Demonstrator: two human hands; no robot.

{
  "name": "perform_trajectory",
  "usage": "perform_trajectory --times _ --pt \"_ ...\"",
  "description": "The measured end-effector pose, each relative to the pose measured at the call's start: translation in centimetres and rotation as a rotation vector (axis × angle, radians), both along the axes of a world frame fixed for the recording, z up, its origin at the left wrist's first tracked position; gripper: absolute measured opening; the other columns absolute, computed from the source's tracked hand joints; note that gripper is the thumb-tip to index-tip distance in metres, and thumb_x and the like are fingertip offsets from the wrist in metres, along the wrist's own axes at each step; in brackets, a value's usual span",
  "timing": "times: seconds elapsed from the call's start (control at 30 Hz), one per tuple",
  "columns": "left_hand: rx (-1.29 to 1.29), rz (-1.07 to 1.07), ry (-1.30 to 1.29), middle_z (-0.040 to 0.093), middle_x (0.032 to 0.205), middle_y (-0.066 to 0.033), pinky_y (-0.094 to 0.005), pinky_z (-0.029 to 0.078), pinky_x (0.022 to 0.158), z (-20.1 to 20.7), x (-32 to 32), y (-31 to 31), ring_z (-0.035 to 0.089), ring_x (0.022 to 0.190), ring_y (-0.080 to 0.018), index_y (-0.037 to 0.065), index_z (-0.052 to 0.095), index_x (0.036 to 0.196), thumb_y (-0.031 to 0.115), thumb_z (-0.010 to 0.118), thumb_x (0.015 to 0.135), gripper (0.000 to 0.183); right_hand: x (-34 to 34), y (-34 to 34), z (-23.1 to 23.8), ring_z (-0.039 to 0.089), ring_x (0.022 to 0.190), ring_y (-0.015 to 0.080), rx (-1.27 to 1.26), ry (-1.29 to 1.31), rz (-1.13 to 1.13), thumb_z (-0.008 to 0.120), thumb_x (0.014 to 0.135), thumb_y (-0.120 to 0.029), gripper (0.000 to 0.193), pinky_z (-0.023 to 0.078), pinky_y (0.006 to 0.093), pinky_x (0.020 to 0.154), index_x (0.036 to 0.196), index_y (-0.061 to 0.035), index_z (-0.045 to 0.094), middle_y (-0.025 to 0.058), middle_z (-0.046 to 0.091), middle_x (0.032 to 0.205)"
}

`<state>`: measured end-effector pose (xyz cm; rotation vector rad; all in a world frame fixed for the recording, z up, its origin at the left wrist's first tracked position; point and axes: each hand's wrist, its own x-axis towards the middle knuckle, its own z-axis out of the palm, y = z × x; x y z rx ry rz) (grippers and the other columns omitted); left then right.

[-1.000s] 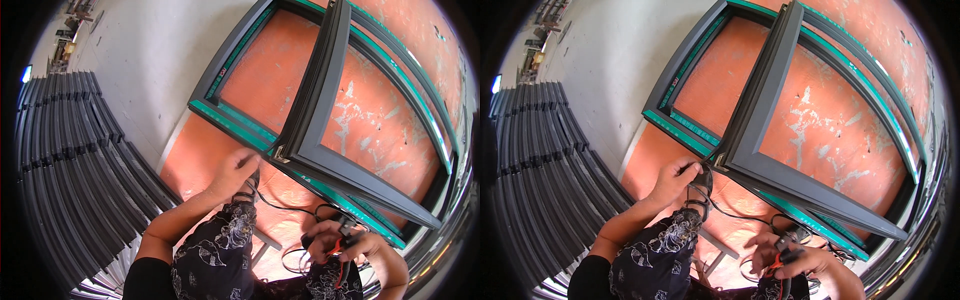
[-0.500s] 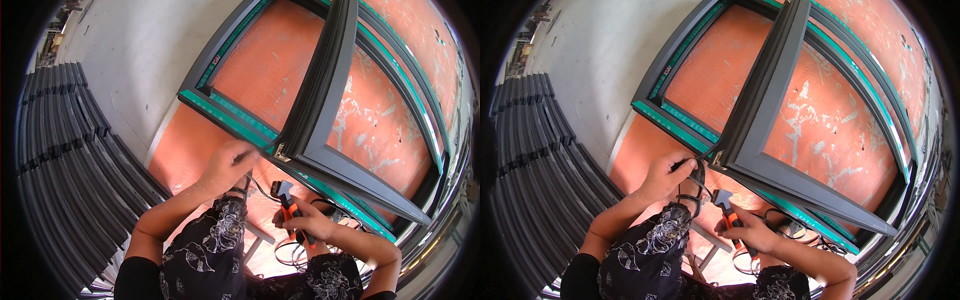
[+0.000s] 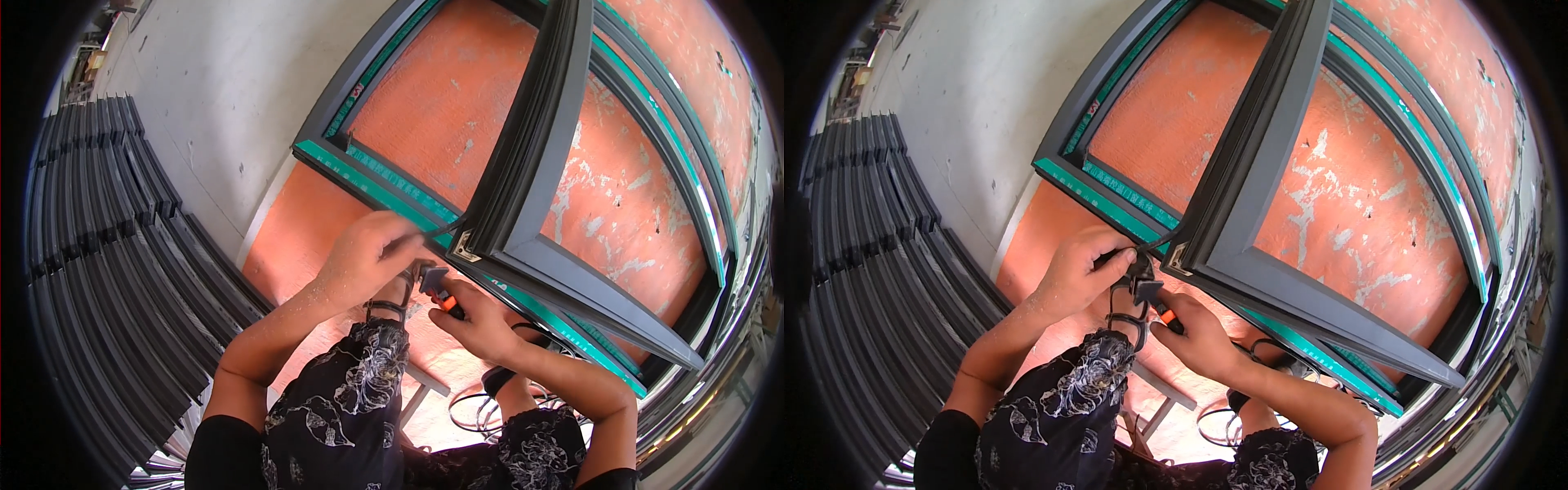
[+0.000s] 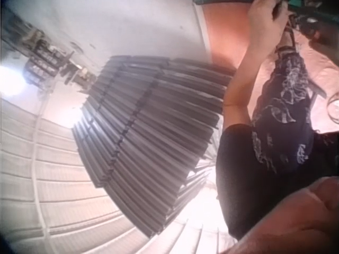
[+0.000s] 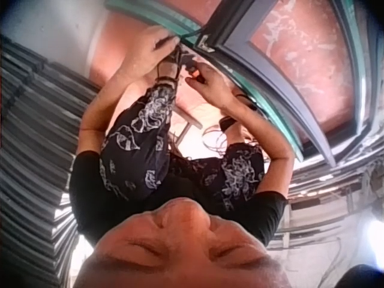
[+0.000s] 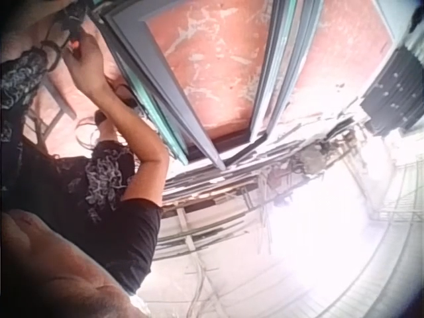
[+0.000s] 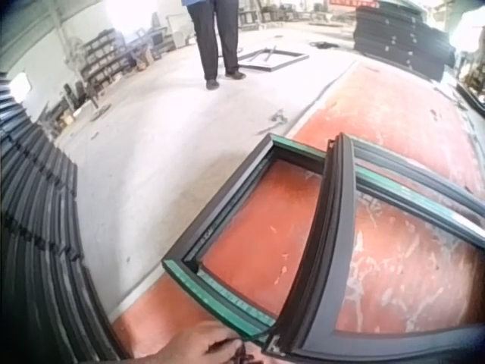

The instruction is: The person assembles a window frame by inserting a rubber gasket into the frame groove, using pliers to trim the gasket, and pressing the frame sections together.

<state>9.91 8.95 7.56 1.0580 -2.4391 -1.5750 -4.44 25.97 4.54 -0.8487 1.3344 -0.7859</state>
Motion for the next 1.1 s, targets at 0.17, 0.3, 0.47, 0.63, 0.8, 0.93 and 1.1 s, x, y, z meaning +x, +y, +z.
perform_trajectory --times 0.17,0.3,0.47,0.63,0.8,0.93,1.1 --pt "0.099 0.031 -0.023 0.062 0.083 -0.0126 -0.0311 0.047 0.068 -0.5 0.1 0.4 0.061 0.077 -0.0207 -0.003 0.064 0.096 0.009 0.057 0.088 0.016 -0.5 1.6 -0.6 0.063 0.085 0.0254 0.155 0.004 0.168 0.066 0.085 -0.023 0.048 0.050 0.0323 0.074 0.121 0.0028 0.051 0.0173 0.062 0.092" --pt "0.076 0.051 -0.005 0.062 0.083 -0.0129 -0.0318 0.047 0.069 -0.6 0.0 0.8 0.061 0.077 -0.0218 -0.003 0.064 0.095 0.011 0.057 0.088 0.017 -0.9 3.5 -1.0 0.058 0.075 0.0106 0.468 -0.779 0.068 0.072 0.075 -0.054 0.080 0.049 0.0235 0.065 0.127 -0.0008 0.044 0.0049 0.056 0.084" --pt "0.100 0.057 0.009 0.058 0.080 -0.0150 -0.0354 0.046 0.066 -0.2 -0.6 1.3 0.058 0.075 -0.0287 -0.002 0.061 0.091 0.016 0.059 0.086 0.019 -0.5 1.7 0.6 0.054 0.078 0.0127 0.594 -0.819 0.244 0.076 0.066 -0.030 0.053 0.043 0.0244 0.073 0.105 -0.0007 0.054 0.0051 0.055 0.083" --pt "0.031 0.045 -0.014 0.057 0.079 -0.0148 -0.0358 0.045 0.064 -0.4 -0.8 1.7 0.057 0.073 -0.0282 -0.002 0.060 0.090 0.016 0.058 0.086 0.019 0.0 2.9 -1.3 0.052 0.112 0.0246 0.559 -1.318 0.207 0.062 0.078 -0.039 0.062 0.035 0.0362 0.101 0.122 0.0022 0.048 0.0174 0.054 0.116" --pt "0.069 0.093 -0.040 0.059 0.078 -0.0122 -0.0307 0.044 0.062 0.1 0.0 2.0 0.056 0.070 -0.0216 -0.004 0.062 0.091 0.014 0.060 0.087 0.019 -2.7 2.6 -0.6 0.054 0.110 0.0225 0.519 -1.084 0.284 0.064 0.082 -0.035 0.067 0.042 0.0320 0.095 0.132 -0.0004 0.036 0.0154 0.055 0.120" --pt "0.081 0.067 -0.033 0.058 0.077 -0.0109 -0.0306 0.043 0.060 0.4 -0.9 1.6 0.056 0.068 -0.0206 -0.003 0.062 0.091 0.012 0.060 0.087 0.016 -2.3 2.4 -0.4 0.056 0.074 0.0192 0.429 -0.272 0.181 0.065 0.082 -0.031 0.035 0.046 0.0350 0.070 0.097 -0.0011 0.055 0.0080 0.059 0.083" --pt "-0.075 -0.039 -0.027 0.054 0.081 -0.0146 -0.0364 0.045 0.066 1.0 -0.3 0.1 0.055 0.079 -0.0321 0.001 0.059 0.089 0.013 0.058 0.085 0.013 0.2 -0.4 0.6 0.057 0.074 0.0282 0.198 0.036 -0.002 0.061 0.086 -0.033 0.038 0.045 0.0387 0.068 0.096 0.0035 0.055 0.0171 0.057 0.080"
